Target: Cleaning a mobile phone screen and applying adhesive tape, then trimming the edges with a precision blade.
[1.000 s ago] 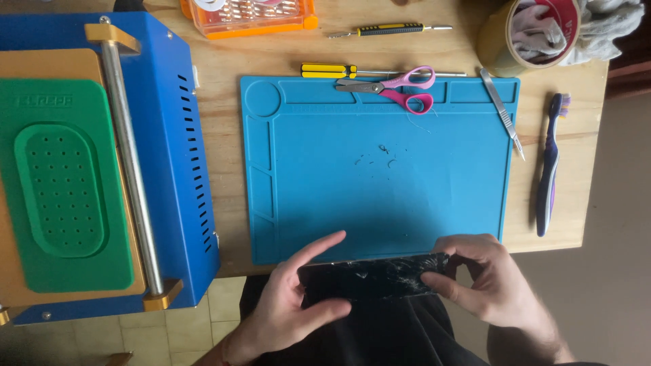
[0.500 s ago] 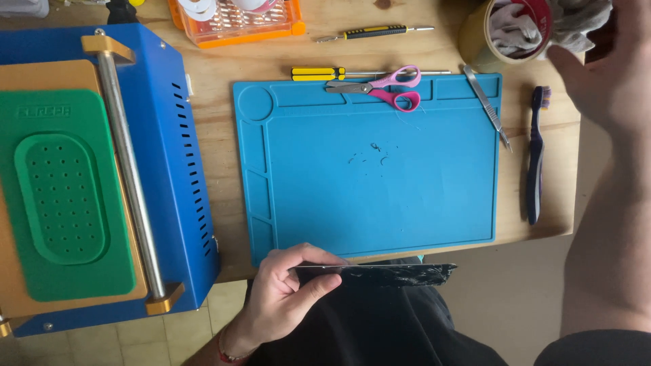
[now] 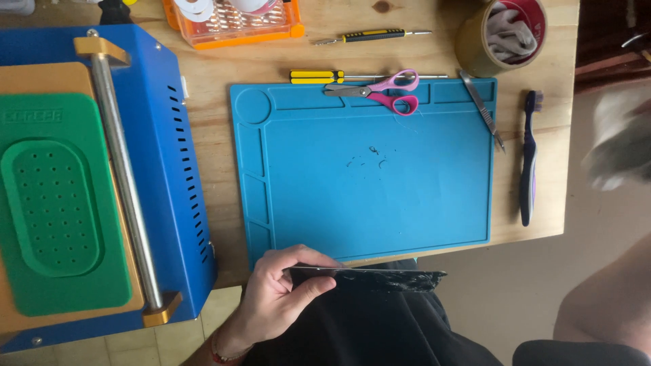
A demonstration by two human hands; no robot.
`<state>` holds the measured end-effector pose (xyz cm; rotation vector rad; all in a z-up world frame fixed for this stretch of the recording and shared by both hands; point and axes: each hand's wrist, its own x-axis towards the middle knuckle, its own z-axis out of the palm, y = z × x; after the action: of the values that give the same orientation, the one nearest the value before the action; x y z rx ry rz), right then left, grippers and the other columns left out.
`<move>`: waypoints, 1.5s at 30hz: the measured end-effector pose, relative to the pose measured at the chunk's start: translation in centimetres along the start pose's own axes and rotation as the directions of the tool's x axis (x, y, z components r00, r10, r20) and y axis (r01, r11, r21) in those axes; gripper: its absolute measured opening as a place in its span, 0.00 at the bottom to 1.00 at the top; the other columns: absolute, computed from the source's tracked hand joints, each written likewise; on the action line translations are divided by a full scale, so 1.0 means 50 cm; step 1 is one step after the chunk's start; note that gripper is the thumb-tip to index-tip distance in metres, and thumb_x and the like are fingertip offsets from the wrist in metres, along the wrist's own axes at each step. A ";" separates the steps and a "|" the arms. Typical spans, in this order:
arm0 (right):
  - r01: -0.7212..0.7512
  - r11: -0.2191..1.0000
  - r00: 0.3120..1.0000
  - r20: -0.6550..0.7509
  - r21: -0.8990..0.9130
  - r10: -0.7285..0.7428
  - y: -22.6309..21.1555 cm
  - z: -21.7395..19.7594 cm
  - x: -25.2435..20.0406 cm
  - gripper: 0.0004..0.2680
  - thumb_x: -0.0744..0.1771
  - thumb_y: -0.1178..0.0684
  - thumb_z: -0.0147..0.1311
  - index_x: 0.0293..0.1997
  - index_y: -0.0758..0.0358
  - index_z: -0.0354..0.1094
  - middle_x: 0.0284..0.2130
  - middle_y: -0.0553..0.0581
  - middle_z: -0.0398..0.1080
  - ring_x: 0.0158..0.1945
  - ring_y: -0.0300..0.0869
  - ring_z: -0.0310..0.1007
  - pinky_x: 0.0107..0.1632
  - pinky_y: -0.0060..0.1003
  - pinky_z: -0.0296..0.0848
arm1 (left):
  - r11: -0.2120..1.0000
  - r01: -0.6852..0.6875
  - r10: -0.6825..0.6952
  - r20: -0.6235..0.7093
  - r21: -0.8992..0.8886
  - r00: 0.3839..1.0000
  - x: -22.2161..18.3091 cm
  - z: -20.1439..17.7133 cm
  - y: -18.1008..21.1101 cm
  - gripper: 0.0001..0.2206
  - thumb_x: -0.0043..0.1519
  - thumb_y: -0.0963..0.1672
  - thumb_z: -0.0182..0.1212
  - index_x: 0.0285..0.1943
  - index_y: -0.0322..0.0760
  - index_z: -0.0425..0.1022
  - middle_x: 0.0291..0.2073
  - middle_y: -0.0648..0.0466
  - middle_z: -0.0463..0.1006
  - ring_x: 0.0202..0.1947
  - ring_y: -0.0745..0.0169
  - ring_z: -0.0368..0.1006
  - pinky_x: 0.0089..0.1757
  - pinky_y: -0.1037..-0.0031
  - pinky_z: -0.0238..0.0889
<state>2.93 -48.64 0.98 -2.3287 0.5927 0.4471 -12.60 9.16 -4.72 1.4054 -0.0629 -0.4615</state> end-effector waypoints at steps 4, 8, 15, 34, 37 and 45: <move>-0.146 0.881 0.987 -0.001 -0.451 0.163 -0.198 0.174 -0.156 0.14 0.74 0.46 0.49 0.56 0.67 0.73 0.38 0.77 0.78 0.40 0.70 0.77 0.40 0.59 0.73 | 0.999 -0.042 0.044 0.066 -0.031 0.997 0.023 0.009 0.008 0.07 0.64 0.42 0.73 0.49 0.36 0.86 0.42 0.52 0.91 0.43 0.60 0.88 0.47 0.75 0.79; -0.039 0.430 0.999 -0.019 -0.902 0.050 -0.055 0.156 -0.098 0.23 0.64 0.19 0.55 0.54 0.36 0.85 0.45 0.55 0.88 0.52 0.55 0.87 0.55 0.44 0.77 | 0.995 -0.070 0.076 0.091 -0.064 0.993 0.030 0.008 0.035 0.07 0.66 0.42 0.72 0.49 0.35 0.85 0.44 0.51 0.91 0.46 0.58 0.90 0.49 0.73 0.82; 0.522 0.431 0.740 0.140 -0.736 -0.657 -0.322 0.228 -0.163 0.07 0.74 0.40 0.67 0.45 0.45 0.84 0.32 0.44 0.79 0.36 0.41 0.78 0.41 0.38 0.69 | 0.986 -0.165 0.168 0.107 -0.037 0.980 0.046 -0.005 0.019 0.07 0.67 0.40 0.70 0.52 0.33 0.83 0.45 0.49 0.90 0.46 0.57 0.88 0.48 0.74 0.83; 0.073 0.380 0.965 -0.031 -0.922 -0.261 -0.281 0.244 -0.099 0.11 0.72 0.28 0.59 0.49 0.32 0.81 0.34 0.56 0.83 0.39 0.61 0.85 0.39 0.54 0.79 | 0.940 -0.261 0.324 0.335 -0.219 0.885 0.072 -0.025 0.022 0.07 0.70 0.36 0.67 0.55 0.36 0.79 0.47 0.46 0.88 0.49 0.51 0.89 0.50 0.69 0.86; 0.081 0.457 0.967 -0.041 -0.886 -0.251 -0.242 0.245 -0.084 0.13 0.71 0.27 0.61 0.54 0.33 0.82 0.36 0.62 0.84 0.40 0.69 0.85 0.40 0.62 0.82 | 0.946 -0.254 0.311 0.342 -0.201 0.887 0.076 -0.025 0.018 0.07 0.70 0.37 0.67 0.54 0.36 0.79 0.47 0.47 0.88 0.49 0.51 0.89 0.49 0.70 0.86; 0.138 0.428 0.988 0.093 -0.893 -0.125 -0.306 0.250 -0.086 0.14 0.70 0.33 0.61 0.55 0.45 0.80 0.34 0.68 0.84 0.43 0.68 0.85 0.45 0.60 0.83 | 0.929 -0.304 0.355 0.280 -0.210 0.892 0.069 -0.024 0.015 0.06 0.71 0.37 0.66 0.55 0.35 0.79 0.47 0.45 0.88 0.49 0.50 0.89 0.50 0.69 0.86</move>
<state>5.47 -28.61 2.32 -3.3734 0.1048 0.8650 -8.90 9.17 -5.02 1.1226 -0.5082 -0.3904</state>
